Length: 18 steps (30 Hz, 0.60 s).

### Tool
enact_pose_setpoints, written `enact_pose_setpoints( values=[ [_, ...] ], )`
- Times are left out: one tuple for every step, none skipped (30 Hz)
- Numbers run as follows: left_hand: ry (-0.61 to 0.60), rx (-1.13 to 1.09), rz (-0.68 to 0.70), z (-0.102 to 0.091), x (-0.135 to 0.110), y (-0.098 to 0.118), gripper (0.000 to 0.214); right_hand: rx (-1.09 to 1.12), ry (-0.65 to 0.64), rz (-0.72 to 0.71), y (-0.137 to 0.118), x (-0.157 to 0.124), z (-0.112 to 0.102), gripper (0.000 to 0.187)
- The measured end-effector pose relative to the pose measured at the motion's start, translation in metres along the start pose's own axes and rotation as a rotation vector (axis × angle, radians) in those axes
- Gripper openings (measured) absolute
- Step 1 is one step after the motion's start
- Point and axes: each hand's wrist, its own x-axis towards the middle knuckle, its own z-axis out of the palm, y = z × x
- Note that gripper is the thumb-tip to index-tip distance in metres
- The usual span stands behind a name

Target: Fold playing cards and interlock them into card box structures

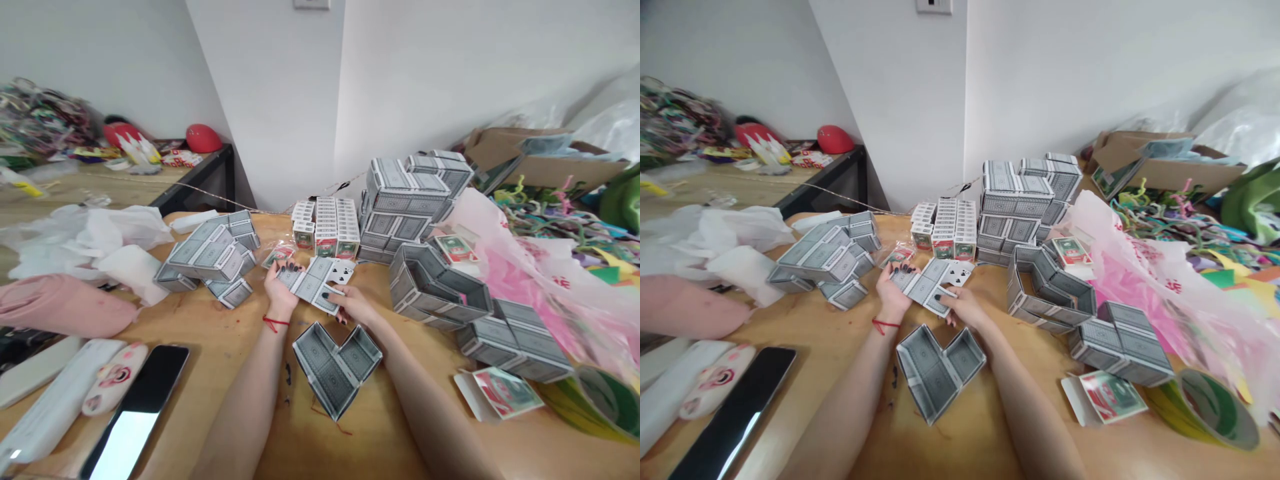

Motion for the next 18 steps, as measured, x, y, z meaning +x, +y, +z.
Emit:
enact_pose_setpoints(
  values=[
    [0.003,0.012,-0.001,0.0011,-0.0007,-0.0006,0.032,-0.006,0.012,-0.001,0.0009,0.0011,0.0008,0.023],
    [0.004,0.020,0.000,0.0022,-0.0013,-0.0012,0.033,-0.008,0.027,-0.001,0.0019,0.0023,0.0017,0.022],
    [0.002,0.023,0.001,0.0031,-0.0018,-0.0017,0.034,-0.009,0.038,0.000,0.0031,0.0034,0.0023,0.020],
    [-0.001,0.022,0.002,0.0037,-0.0021,-0.0021,0.035,-0.009,0.044,0.002,0.0041,0.0043,0.0028,0.020],
    [-0.005,0.020,0.001,0.0040,-0.0022,-0.0024,0.035,-0.009,0.043,0.003,0.0051,0.0050,0.0029,0.019],
    [-0.008,0.015,0.001,0.0040,-0.0022,-0.0025,0.035,-0.009,0.040,0.001,0.0059,0.0053,0.0026,0.018],
    [-0.011,0.007,-0.001,0.0039,-0.0022,-0.0027,0.035,-0.010,0.038,-0.002,0.0066,0.0055,0.0022,0.018],
    [-0.016,-0.005,-0.005,0.0036,-0.0022,-0.0029,0.035,-0.013,0.040,-0.006,0.0071,0.0053,0.0016,0.018],
    [-0.024,-0.020,-0.012,0.0034,-0.0022,-0.0032,0.035,-0.017,0.044,-0.010,0.0075,0.0050,0.0009,0.018],
    [-0.034,-0.035,-0.019,0.0032,-0.0023,-0.0037,0.035,-0.020,0.052,-0.015,0.0077,0.0045,0.0003,0.018],
    [-0.043,-0.049,-0.025,0.0030,-0.0025,-0.0043,0.035,-0.023,0.060,-0.019,0.0078,0.0040,-0.0002,0.018],
    [-0.048,-0.055,-0.029,0.0029,-0.0028,-0.0049,0.035,-0.022,0.067,-0.024,0.0078,0.0036,-0.0004,0.018],
    [-0.047,-0.050,-0.032,0.0029,-0.0032,-0.0056,0.035,-0.021,0.075,-0.028,0.0077,0.0032,-0.0004,0.018],
    [-0.040,-0.037,-0.034,0.0029,-0.0036,-0.0063,0.035,-0.019,0.082,-0.030,0.0076,0.0028,-0.0002,0.018],
    [-0.031,-0.018,-0.037,0.0029,-0.0040,-0.0069,0.035,-0.020,0.088,-0.030,0.0073,0.0026,0.0003,0.018],
    [-0.023,-0.003,-0.041,0.0029,-0.0043,-0.0074,0.035,-0.025,0.092,-0.028,0.0071,0.0025,0.0009,0.018],
    [-0.020,0.002,-0.043,0.0028,-0.0046,-0.0077,0.035,-0.033,0.093,-0.027,0.0068,0.0024,0.0016,0.018],
    [-0.024,-0.004,-0.045,0.0026,-0.0048,-0.0079,0.035,-0.041,0.095,-0.026,0.0066,0.0022,0.0023,0.017]
  ],
)
